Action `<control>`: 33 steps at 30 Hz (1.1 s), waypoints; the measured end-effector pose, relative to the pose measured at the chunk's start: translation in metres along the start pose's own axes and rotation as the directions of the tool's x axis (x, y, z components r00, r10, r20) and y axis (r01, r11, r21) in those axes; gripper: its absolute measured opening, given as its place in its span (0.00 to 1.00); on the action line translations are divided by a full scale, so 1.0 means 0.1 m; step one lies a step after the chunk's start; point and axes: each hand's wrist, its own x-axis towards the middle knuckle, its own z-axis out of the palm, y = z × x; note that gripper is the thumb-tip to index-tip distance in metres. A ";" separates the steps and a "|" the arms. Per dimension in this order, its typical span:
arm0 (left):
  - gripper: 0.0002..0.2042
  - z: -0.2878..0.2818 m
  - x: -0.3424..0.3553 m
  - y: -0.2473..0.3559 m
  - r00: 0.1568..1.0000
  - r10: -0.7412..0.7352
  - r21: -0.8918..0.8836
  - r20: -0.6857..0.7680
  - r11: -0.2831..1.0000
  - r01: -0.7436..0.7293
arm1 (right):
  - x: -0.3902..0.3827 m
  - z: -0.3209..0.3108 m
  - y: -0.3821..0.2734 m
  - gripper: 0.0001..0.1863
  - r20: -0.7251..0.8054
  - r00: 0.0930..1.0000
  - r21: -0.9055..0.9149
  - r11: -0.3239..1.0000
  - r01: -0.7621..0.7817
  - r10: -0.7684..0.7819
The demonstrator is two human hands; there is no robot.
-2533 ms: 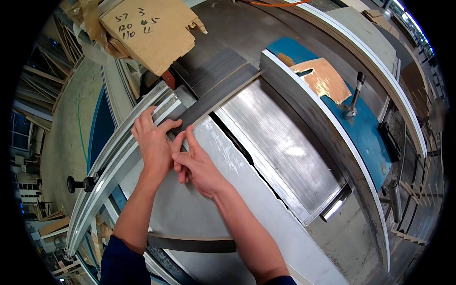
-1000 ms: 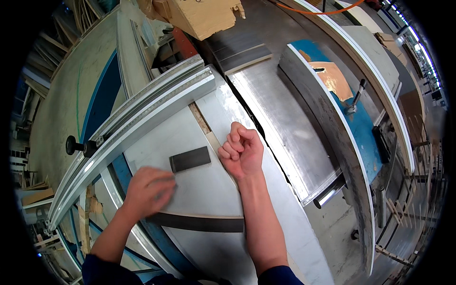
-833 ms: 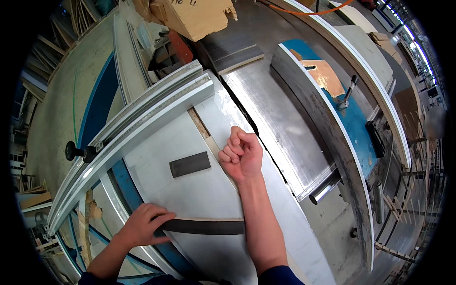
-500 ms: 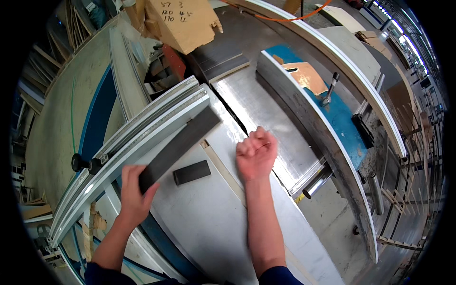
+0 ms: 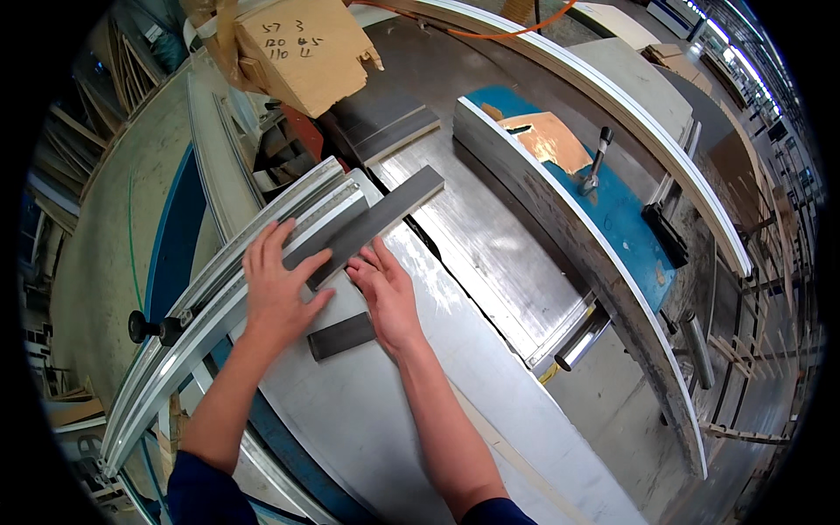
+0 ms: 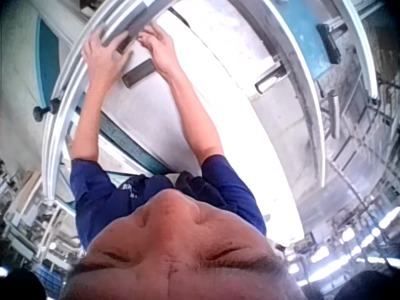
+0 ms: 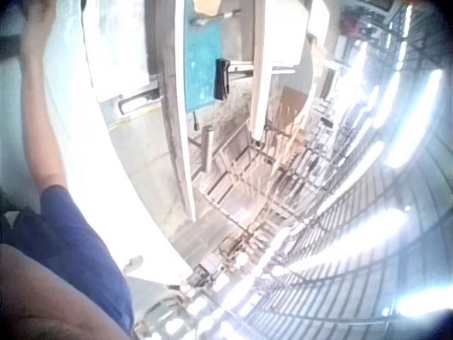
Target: The person uses a table saw to cut a long strip of dark material into smaller segments. They guide the material through the saw blade repeatedly, separating the cut pieces and stacking them on the table surface. The person then moves the stack of cut pieces to a nearby workbench.
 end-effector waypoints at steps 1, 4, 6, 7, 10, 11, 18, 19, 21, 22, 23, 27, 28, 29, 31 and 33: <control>0.27 -0.03 -0.08 -0.12 0.999 0.007 -0.015 0.038 1.000 -0.007 | -0.03 0.05 -0.05 0.43 0.020 0.999 0.029 0.999 -0.044 0.044; 0.25 0.01 -0.06 -0.25 0.997 0.004 -0.060 0.079 0.998 0.001 | -0.01 0.03 -0.05 0.45 0.068 0.996 -0.015 0.998 -0.060 0.061; 0.24 0.06 0.00 -0.19 0.996 -0.012 -0.034 0.086 0.999 0.015 | 0.00 0.02 -0.07 0.47 0.081 0.995 0.012 0.998 -0.065 0.064; 0.24 0.08 0.04 -0.15 0.997 -0.026 -0.034 0.071 0.999 0.028 | 0.00 0.01 -0.08 0.47 0.088 0.994 0.023 0.997 -0.067 0.065; 0.22 0.16 0.15 -0.01 0.999 -0.049 -0.025 0.020 0.998 0.050 | 0.04 -0.04 -0.09 0.49 0.118 0.990 0.081 0.993 -0.091 0.081; 0.21 0.19 0.17 0.02 0.999 -0.044 -0.014 0.000 0.999 0.044 | 0.04 -0.03 -0.10 0.49 0.108 0.991 0.089 0.992 -0.091 0.081; 0.19 0.35 0.37 0.17 0.997 -0.056 -0.017 -0.054 0.998 0.055 | 0.01 -0.06 -0.20 0.49 0.121 0.990 0.152 0.985 -0.084 0.066; 0.18 0.37 0.39 0.19 0.996 -0.059 -0.009 -0.063 0.998 0.058 | 0.01 -0.06 -0.22 0.49 0.127 0.990 0.182 0.980 -0.086 0.063; 0.17 0.40 0.42 0.22 0.995 -0.065 0.008 -0.081 0.998 0.066 | -0.02 -0.03 -0.24 0.49 0.103 0.993 0.208 0.974 -0.084 0.064; 0.17 0.42 0.43 0.23 0.994 -0.076 0.001 -0.079 0.997 0.076 | -0.03 -0.01 -0.25 0.49 0.087 0.994 0.222 0.972 -0.082 0.064; 0.17 0.43 0.42 0.23 0.993 -0.087 -0.005 -0.077 0.996 0.087 | -0.03 -0.03 -0.25 0.50 0.099 0.993 0.225 0.970 -0.087 0.066; 0.17 0.46 0.44 0.25 0.992 -0.083 -0.008 -0.098 0.997 0.082 | 0.01 -0.02 -0.27 0.50 0.119 0.988 0.178 0.977 -0.115 0.095; 0.17 0.47 0.45 0.26 0.991 -0.090 -0.005 -0.096 0.996 0.090 | 0.01 -0.01 -0.29 0.49 0.117 0.987 0.149 0.981 -0.123 0.106; 0.17 0.48 0.46 0.27 0.991 -0.098 -0.002 -0.094 0.995 0.098 | 0.02 -0.02 -0.28 0.50 0.132 0.986 0.139 0.983 -0.121 0.103; 0.17 0.49 0.47 0.28 0.989 -0.113 0.003 -0.095 0.994 0.113 | 0.05 -0.06 -0.24 0.51 0.166 0.981 0.121 0.986 -0.119 0.098; 0.17 0.50 0.49 0.29 0.987 -0.127 0.007 -0.101 0.992 0.129 | 0.07 -0.08 -0.22 0.52 0.184 0.977 0.101 0.987 -0.125 0.105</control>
